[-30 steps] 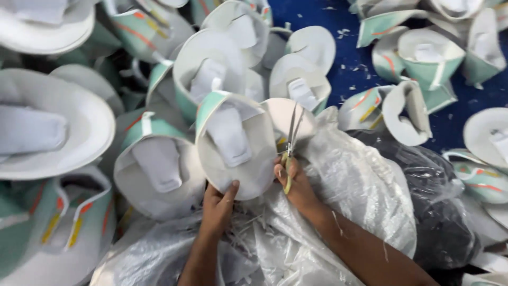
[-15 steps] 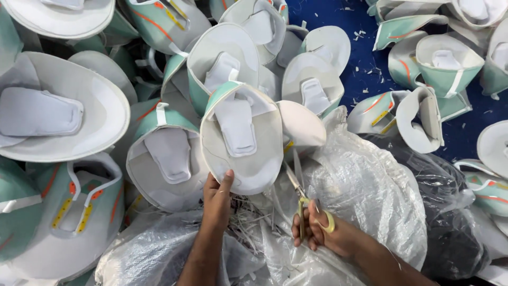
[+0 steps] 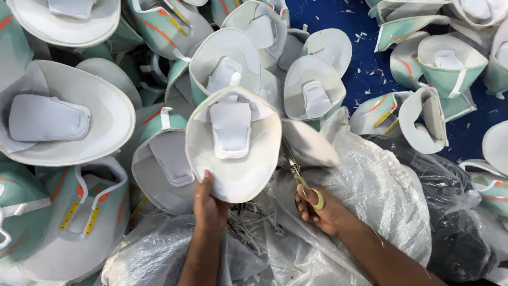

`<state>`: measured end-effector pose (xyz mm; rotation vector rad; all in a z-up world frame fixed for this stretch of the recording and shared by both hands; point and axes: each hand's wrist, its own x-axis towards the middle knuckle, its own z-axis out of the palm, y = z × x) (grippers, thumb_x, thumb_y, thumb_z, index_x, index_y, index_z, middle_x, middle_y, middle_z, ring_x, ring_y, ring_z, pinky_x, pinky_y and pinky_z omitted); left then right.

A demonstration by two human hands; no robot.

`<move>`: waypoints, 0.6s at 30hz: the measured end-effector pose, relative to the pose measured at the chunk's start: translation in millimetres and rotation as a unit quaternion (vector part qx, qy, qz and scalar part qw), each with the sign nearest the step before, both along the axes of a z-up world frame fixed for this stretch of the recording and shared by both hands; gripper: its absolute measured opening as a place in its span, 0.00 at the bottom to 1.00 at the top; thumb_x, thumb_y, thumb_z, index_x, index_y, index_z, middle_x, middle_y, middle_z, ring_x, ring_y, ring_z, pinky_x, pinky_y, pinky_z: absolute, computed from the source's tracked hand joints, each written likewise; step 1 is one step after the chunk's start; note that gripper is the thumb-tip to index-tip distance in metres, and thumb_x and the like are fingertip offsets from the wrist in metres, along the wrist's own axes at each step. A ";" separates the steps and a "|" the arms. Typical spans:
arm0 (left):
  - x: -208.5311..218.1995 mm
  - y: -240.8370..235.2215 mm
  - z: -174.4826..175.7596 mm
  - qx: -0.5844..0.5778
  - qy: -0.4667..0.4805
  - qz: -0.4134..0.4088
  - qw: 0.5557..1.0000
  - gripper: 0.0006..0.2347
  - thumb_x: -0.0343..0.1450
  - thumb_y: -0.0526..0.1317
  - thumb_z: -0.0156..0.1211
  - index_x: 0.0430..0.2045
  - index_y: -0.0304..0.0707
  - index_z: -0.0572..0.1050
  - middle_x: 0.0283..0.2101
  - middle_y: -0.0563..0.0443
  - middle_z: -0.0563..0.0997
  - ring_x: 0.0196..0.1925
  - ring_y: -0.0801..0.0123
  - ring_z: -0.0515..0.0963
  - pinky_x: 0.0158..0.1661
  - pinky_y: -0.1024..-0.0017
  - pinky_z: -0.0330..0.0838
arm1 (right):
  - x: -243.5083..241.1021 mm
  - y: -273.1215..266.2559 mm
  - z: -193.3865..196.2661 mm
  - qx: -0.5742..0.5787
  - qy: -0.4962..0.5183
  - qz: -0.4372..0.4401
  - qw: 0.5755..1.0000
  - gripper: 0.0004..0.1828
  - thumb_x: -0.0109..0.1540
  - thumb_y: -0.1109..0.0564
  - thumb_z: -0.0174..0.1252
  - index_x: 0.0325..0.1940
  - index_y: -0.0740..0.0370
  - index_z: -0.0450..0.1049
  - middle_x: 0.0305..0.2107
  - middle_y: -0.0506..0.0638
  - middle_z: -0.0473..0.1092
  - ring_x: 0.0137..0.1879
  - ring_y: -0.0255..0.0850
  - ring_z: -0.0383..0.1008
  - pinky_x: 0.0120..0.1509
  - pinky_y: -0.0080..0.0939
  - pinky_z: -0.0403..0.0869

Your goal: The person uses scissors to trim excess threads and fabric from the edges of white and teal shoe uppers. They handle the shoes one by one, cutting loose material and occasionally shaking the shoe to remove debris.

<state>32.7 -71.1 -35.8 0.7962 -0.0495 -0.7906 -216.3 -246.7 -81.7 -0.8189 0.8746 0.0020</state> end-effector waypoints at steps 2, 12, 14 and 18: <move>6.4 5.7 -6.1 -0.036 0.051 -0.001 0.998 0.25 0.77 0.48 0.46 0.66 0.29 0.60 0.62 0.38 0.74 0.62 0.55 0.76 0.61 0.58 0.71 | 0.1 6.1 15.5 -0.040 -0.021 0.025 0.999 0.34 0.57 0.27 0.64 0.38 0.61 0.70 0.24 0.49 0.69 0.25 0.35 0.69 0.23 0.29 0.62; 13.0 11.2 0.5 -0.066 0.090 0.005 0.994 0.26 0.78 0.50 0.42 0.67 0.31 0.60 0.63 0.38 0.72 0.63 0.52 0.74 0.62 0.54 0.69 | 20.4 -4.2 35.8 -0.003 -0.144 0.146 0.979 0.38 0.56 0.21 0.50 0.45 0.58 0.69 0.34 0.48 0.74 0.37 0.37 0.77 0.31 0.33 0.68; 13.6 12.7 -7.8 -0.063 0.088 0.006 0.994 0.26 0.78 0.50 0.42 0.67 0.30 0.59 0.64 0.38 0.72 0.64 0.52 0.74 0.62 0.55 0.69 | 25.8 -22.3 12.6 -0.070 -0.092 0.102 0.988 0.33 0.60 0.27 0.54 0.43 0.59 0.70 0.31 0.49 0.72 0.33 0.38 0.74 0.30 0.34 0.67; 15.2 25.9 6.7 -0.113 0.054 -0.062 0.990 0.25 0.76 0.49 0.47 0.66 0.31 0.61 0.63 0.38 0.73 0.63 0.51 0.75 0.62 0.53 0.69 | 51.0 -54.9 7.9 -0.138 -0.035 -0.007 0.990 0.24 0.64 0.35 0.57 0.37 0.59 0.70 0.24 0.47 0.69 0.25 0.37 0.69 0.24 0.34 0.62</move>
